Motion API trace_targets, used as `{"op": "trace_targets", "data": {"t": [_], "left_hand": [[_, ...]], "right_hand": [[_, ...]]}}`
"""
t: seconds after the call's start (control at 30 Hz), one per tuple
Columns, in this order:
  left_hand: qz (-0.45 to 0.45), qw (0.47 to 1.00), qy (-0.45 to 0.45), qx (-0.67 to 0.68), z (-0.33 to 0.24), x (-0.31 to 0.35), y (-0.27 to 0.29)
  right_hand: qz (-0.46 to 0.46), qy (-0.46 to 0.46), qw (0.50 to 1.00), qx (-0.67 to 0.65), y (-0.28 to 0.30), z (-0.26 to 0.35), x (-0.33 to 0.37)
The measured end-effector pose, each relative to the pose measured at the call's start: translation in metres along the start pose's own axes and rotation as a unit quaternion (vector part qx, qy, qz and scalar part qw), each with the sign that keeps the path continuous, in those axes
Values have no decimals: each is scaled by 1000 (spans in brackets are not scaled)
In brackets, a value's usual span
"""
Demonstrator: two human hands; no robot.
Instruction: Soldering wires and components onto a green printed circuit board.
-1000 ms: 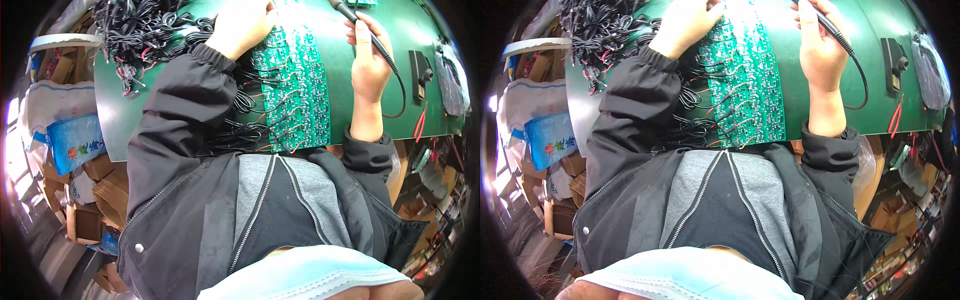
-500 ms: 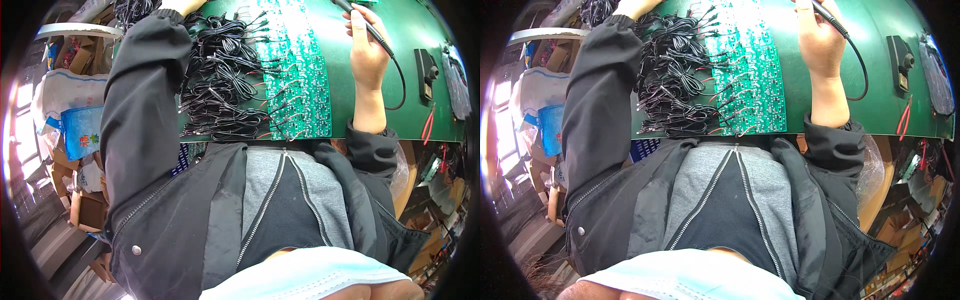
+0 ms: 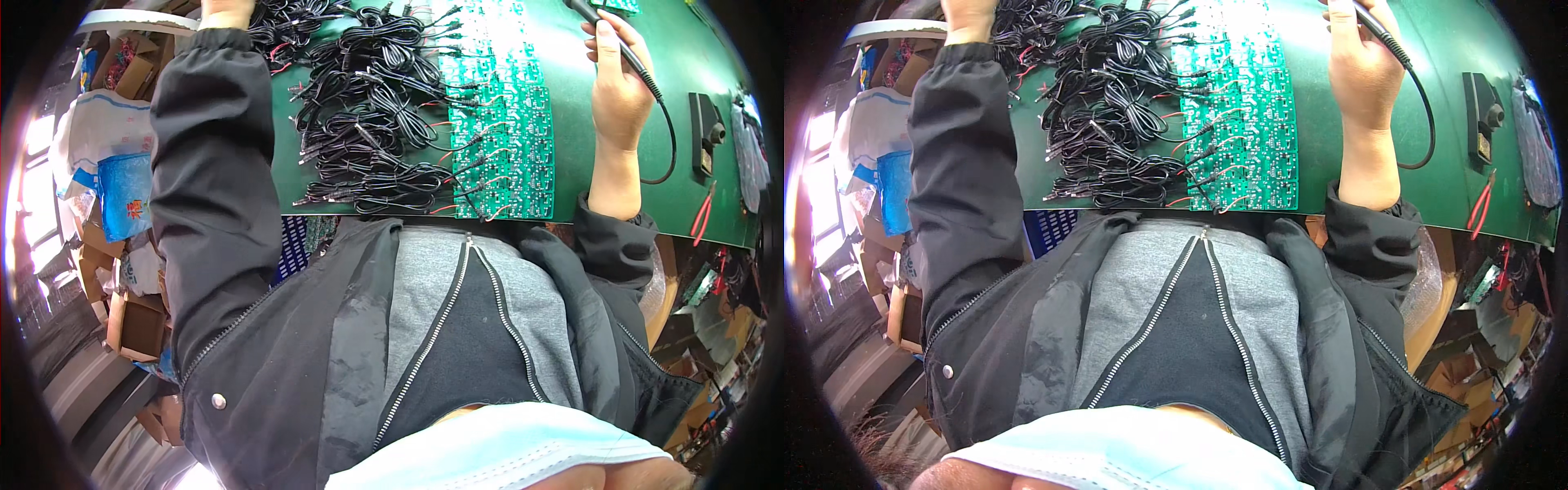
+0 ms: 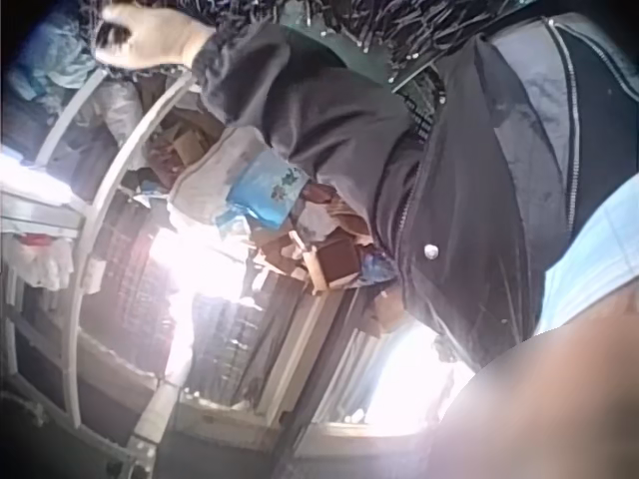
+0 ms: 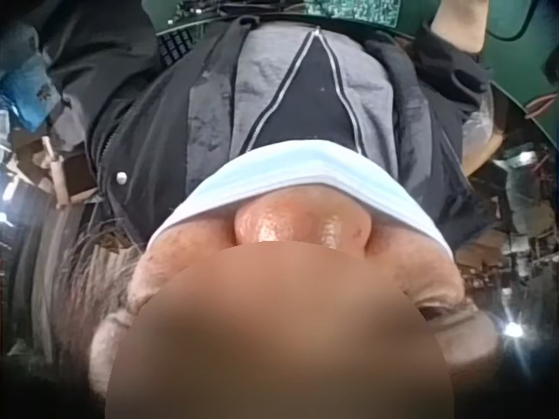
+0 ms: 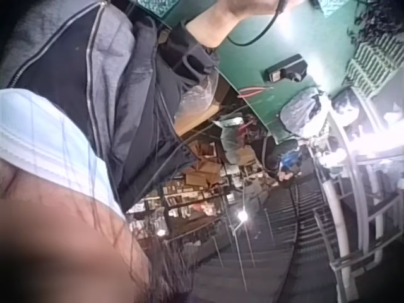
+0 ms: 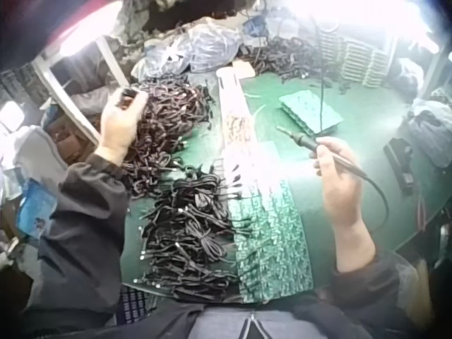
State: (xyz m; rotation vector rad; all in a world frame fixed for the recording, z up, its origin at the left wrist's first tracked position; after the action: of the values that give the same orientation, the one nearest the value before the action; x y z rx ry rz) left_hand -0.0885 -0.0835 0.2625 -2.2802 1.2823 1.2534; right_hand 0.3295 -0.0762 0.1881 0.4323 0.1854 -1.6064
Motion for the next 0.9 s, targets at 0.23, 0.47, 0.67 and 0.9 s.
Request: {"op": "trace_targets", "data": {"t": [0.23,0.47,0.67,0.9], "left_hand": [[166,879,436,-101,-68,51,10],[423,872,63,-238,-103,70,7],[437,859,-152,-218,-97,86,-16],[313,893,-82,-312,-104,96,-35]], "right_hand": [[31,7,998,-57,4,-28,-4],[-2,-11,1000,4,-8,-13,3],[-1,1,1000,-3,-2,-3,-1],[3,-17,1000,-6,-7,-10,5]]}}
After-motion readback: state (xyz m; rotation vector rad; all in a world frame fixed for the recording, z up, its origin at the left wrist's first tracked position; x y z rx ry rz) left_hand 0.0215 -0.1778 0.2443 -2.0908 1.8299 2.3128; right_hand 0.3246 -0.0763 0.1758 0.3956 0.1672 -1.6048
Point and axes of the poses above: each hand's wrist, its own x-axis away from the middle knuckle, its own y-axis out of the back of the hand, z = x × y, the point moved 2 cm from there along -x, towards the middle knuckle, and after that the axes turned 7 degrees about -y, right-handed, at the moved point
